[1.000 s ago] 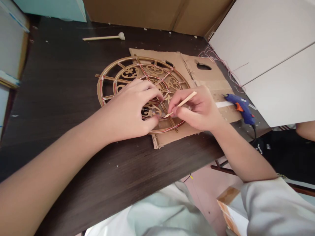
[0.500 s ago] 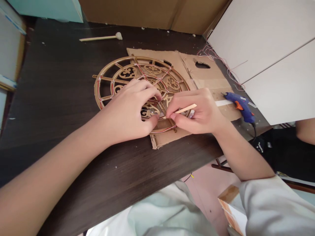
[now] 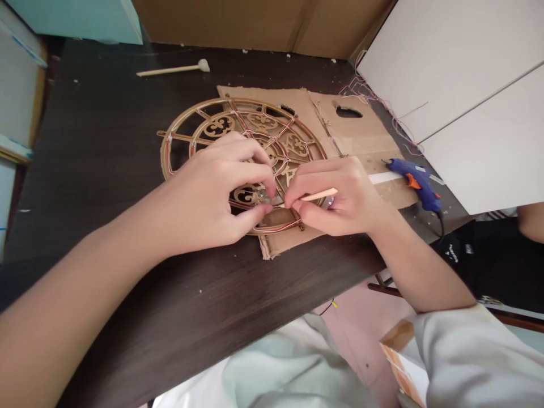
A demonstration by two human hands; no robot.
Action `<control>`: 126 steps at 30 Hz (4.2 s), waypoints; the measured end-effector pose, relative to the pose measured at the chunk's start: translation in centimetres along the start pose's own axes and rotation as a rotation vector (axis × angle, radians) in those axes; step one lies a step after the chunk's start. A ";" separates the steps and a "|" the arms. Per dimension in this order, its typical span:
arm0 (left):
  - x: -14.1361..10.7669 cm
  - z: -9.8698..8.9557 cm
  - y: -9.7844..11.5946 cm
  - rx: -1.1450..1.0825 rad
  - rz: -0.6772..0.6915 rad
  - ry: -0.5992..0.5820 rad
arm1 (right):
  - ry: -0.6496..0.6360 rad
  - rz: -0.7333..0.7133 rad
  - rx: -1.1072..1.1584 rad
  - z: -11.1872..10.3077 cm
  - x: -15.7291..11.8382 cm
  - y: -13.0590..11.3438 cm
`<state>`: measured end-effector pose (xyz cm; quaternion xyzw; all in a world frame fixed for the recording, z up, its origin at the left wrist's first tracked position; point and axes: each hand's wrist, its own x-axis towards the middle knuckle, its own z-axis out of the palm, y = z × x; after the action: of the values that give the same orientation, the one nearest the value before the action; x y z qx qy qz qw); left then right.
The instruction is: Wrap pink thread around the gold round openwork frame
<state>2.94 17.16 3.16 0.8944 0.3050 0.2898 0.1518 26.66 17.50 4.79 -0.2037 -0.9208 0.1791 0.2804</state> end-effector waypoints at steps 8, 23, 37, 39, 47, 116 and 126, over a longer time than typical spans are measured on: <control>-0.1 -0.5 0.1 -0.004 -0.008 -0.118 | -0.007 0.047 0.055 -0.1 0.0 0.3; 0.0 -0.7 3.2 0.228 -0.380 -0.140 | 0.037 0.139 0.164 0.2 0.2 0.7; 0.0 -0.3 3.6 0.299 -0.338 -0.183 | 0.050 0.110 0.103 0.4 0.2 0.7; -0.1 -0.2 3.7 0.327 -0.301 -0.177 | 0.053 0.112 0.103 0.4 0.2 0.7; -0.1 -0.3 3.9 0.349 -0.227 -0.188 | 0.058 0.108 0.123 0.3 0.2 0.6; -0.1 0.4 3.6 0.151 -0.342 -0.132 | 0.103 0.096 0.132 0.3 0.2 0.3; -0.2 0.3 3.4 0.137 -0.336 -0.124 | 0.084 0.118 0.119 0.6 0.1 0.6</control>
<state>4.54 14.34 4.39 0.8552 0.4594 0.1831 0.1553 26.37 17.91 4.12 -0.2480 -0.8823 0.2409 0.3193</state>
